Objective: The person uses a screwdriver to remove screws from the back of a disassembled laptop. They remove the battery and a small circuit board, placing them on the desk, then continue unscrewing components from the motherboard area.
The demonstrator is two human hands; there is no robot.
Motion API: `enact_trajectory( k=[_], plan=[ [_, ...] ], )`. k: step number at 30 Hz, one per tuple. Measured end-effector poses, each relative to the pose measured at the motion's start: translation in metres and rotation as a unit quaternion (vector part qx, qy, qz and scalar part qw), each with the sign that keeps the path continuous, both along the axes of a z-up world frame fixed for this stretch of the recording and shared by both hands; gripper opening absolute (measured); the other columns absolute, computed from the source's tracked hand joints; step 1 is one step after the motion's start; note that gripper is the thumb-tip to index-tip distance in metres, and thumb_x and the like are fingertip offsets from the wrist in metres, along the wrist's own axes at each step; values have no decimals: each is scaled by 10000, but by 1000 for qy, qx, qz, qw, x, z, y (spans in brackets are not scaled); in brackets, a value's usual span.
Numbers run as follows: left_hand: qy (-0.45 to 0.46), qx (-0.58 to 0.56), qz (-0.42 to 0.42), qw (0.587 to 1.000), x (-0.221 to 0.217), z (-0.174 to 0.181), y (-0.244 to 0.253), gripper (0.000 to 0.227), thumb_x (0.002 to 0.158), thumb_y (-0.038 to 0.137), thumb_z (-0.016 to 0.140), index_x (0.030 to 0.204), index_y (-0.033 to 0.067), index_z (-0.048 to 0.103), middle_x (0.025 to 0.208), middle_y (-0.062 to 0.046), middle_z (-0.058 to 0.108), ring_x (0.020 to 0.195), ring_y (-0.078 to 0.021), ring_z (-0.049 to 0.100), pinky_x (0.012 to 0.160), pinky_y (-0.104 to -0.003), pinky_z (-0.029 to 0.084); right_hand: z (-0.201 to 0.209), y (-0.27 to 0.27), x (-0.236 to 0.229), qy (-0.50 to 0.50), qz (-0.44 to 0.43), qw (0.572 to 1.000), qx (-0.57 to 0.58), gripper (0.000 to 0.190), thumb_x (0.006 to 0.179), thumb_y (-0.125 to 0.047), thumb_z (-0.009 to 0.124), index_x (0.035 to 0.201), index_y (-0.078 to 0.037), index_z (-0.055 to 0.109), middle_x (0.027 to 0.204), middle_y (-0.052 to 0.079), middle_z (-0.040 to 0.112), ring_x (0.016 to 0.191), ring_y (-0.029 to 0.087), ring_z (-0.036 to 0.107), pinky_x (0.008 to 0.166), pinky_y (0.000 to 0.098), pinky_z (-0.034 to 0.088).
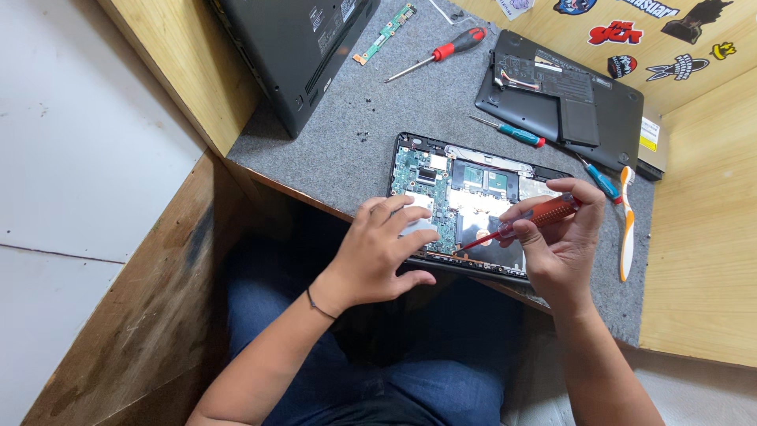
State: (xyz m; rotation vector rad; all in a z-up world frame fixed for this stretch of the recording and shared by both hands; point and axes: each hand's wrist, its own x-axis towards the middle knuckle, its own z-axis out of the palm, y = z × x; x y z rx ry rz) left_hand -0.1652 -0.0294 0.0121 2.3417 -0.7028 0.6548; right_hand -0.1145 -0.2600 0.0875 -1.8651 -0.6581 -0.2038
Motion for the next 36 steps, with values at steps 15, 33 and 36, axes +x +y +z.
enact_trajectory(
  k=[15,33,36],
  plan=[
    [33,0,21,999,33,0,-26,407,690,368,793,1029,188,660,1253,-81,544,1310,-353,417,1088,-617,255,35,-12,16,-73,-25,974,-213,234,842,-181,723,1014,-63,617,837,164,657,667,331,623,566,385,511],
    [89,6,-8,996,58,6,-35,459,719,364,788,1101,181,610,1272,-86,546,1353,-416,352,1059,-736,122,87,0,58,-95,124,805,-573,106,848,-87,562,857,-191,579,897,-19,660,892,270,581,744,412,446],
    [133,-122,-94,979,64,25,-44,309,909,219,609,1203,149,541,1295,-31,593,1378,-354,375,1111,-640,138,84,0,54,-151,188,805,-542,230,785,55,523,826,-165,577,850,39,574,834,295,527,703,405,431]
  ],
)
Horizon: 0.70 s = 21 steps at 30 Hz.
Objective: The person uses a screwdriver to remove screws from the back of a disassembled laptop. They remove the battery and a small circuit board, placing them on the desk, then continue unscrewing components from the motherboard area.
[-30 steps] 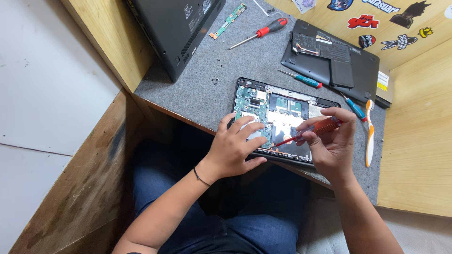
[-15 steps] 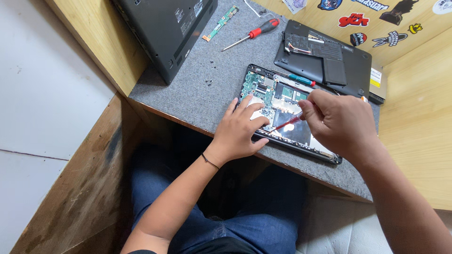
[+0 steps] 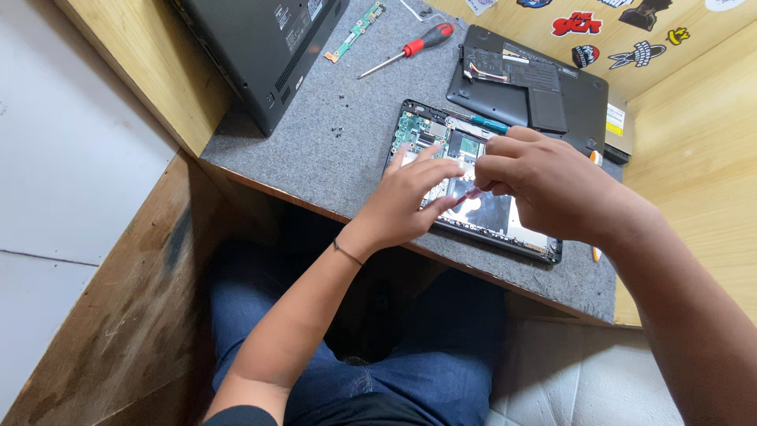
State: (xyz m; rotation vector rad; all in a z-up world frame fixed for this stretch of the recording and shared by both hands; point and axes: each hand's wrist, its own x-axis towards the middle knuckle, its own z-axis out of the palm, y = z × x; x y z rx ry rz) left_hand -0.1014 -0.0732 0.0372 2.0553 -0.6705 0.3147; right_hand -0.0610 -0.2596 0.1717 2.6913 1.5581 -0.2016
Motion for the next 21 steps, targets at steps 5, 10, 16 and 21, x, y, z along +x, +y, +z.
enact_trajectory(
  k=[5,10,16,21],
  plan=[
    [92,-207,-185,956,23,21,-18,172,952,164,536,1075,59,595,974,-67,690,931,-176,677,786,-290,536,11,10,-11,-7,-122,990,-67,270,749,-42,492,968,-190,548,919,57,596,885,323,549,664,466,440],
    [112,-221,-165,955,41,11,-38,109,863,19,569,884,100,639,784,-14,720,685,-104,708,661,-249,548,8,12,-16,-26,-318,945,-67,284,982,-425,371,1036,-155,441,760,165,657,753,452,584,588,522,377],
    [142,-256,-190,937,41,6,-38,163,844,148,702,762,130,563,648,77,435,662,-43,363,572,-205,372,-2,-11,-6,-15,-135,990,-30,88,925,-202,488,906,-141,549,884,42,672,887,312,592,736,435,452],
    [87,-219,-194,952,38,23,-32,36,878,99,636,910,100,619,781,84,589,805,-12,449,619,-241,410,-1,-13,-8,-211,110,969,-58,527,579,18,590,1071,-161,527,1023,83,482,991,336,479,828,424,443]
  ],
)
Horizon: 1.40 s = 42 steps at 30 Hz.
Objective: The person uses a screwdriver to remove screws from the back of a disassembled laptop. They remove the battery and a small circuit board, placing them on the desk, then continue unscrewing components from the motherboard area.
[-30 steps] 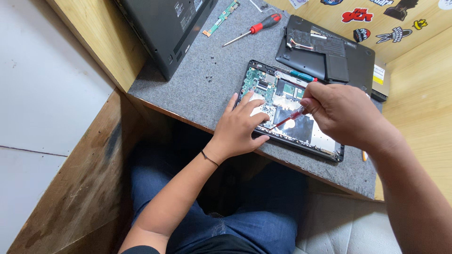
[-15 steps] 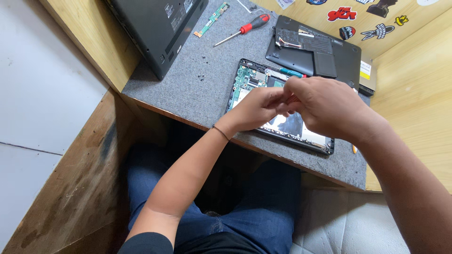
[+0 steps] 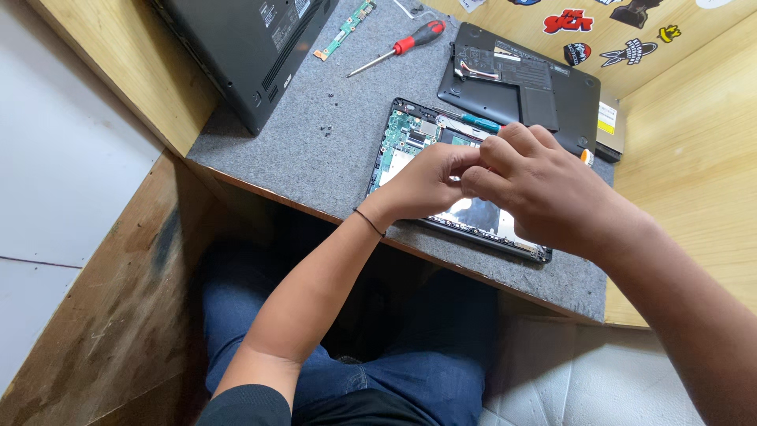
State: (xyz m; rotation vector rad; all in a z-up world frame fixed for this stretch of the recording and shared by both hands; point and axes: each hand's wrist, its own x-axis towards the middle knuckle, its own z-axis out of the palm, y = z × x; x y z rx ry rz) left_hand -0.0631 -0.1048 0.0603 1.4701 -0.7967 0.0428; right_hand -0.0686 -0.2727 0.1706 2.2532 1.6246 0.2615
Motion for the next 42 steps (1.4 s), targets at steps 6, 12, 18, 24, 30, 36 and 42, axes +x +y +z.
enact_trajectory(
  k=[6,12,18,24,30,36,42],
  plan=[
    [46,12,130,990,-16,11,-1,284,723,194,802,878,166,565,822,11,595,694,-109,578,593,-231,547,-2,3,-5,-5,-219,969,110,109,942,-344,558,974,-246,592,890,-41,646,615,335,609,391,452,398],
    [43,-47,-30,998,-15,7,14,80,962,173,515,969,138,586,859,29,576,816,-88,537,708,-256,475,8,13,-7,40,-174,983,44,172,814,-110,538,964,-194,552,909,0,596,844,275,594,508,429,474],
    [-22,14,90,996,-16,11,10,194,806,223,744,954,145,646,851,-18,584,722,-127,580,670,-238,579,24,26,-21,159,-246,950,107,361,786,-197,679,1134,-210,585,1017,56,513,861,302,598,572,481,512],
    [30,19,86,996,-16,5,7,241,852,406,623,885,170,594,858,14,528,702,-106,516,587,-240,462,10,22,-16,67,-253,964,42,227,737,-147,546,954,-211,556,911,-17,577,944,272,590,499,491,479],
    [33,60,64,996,-11,1,16,174,837,25,595,925,175,590,859,43,616,868,-131,604,823,-356,494,15,22,-20,122,-232,955,139,255,840,4,515,994,-178,606,1037,27,579,779,364,607,445,508,414],
    [-37,109,142,983,-16,15,10,265,706,281,786,814,181,566,776,22,567,729,-140,511,695,-291,401,14,24,-21,64,-360,929,57,208,901,-481,515,847,-284,553,785,-52,662,766,304,638,535,479,428],
    [-9,86,44,995,-14,9,19,62,937,159,554,958,144,611,879,-10,649,846,-158,587,730,-312,443,2,11,-9,172,-140,968,118,471,652,113,508,1013,-171,612,922,46,574,863,294,535,647,425,470]
  ],
)
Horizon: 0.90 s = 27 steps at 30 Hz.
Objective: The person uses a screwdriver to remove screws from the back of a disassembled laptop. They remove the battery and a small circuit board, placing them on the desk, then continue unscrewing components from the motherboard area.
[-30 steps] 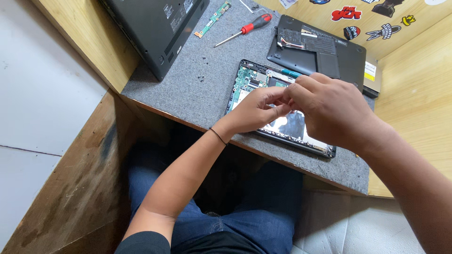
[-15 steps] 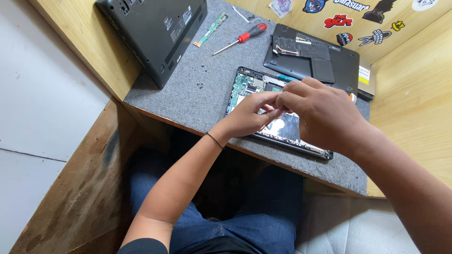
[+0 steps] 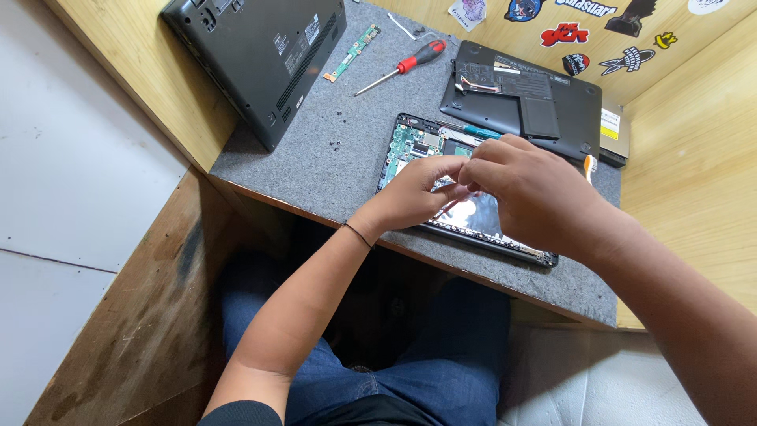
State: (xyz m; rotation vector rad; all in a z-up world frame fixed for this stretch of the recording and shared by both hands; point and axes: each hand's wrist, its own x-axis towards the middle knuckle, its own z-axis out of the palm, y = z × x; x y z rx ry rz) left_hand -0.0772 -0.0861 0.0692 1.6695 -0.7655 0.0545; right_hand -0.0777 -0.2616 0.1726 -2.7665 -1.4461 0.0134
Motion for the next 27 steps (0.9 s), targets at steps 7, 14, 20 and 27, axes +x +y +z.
enact_trajectory(
  k=[7,14,20,27],
  plan=[
    [4,-13,55,998,1,-7,-2,243,775,238,761,805,174,529,776,42,531,736,-119,463,674,-268,387,-6,-2,-2,29,61,994,88,402,734,113,514,1045,-116,627,1012,115,569,863,328,530,747,427,447],
    [51,54,101,992,-1,-17,15,107,877,274,553,913,180,588,919,34,630,841,-124,588,772,-305,440,4,-7,-2,-1,-24,989,144,190,833,73,634,945,-80,638,955,102,595,732,306,600,575,393,446],
    [46,219,113,968,-7,-29,15,217,870,173,583,1064,256,634,1065,95,666,1092,-209,499,904,-427,304,2,-11,3,-8,-47,988,150,192,818,76,629,944,-69,635,961,103,610,757,294,603,570,380,449],
    [13,164,153,974,-13,-31,13,174,857,107,643,993,213,671,912,27,700,963,-223,550,840,-389,315,-2,4,-11,79,-164,969,165,292,872,135,566,1080,-46,663,1013,212,580,865,332,608,728,478,494]
  ],
)
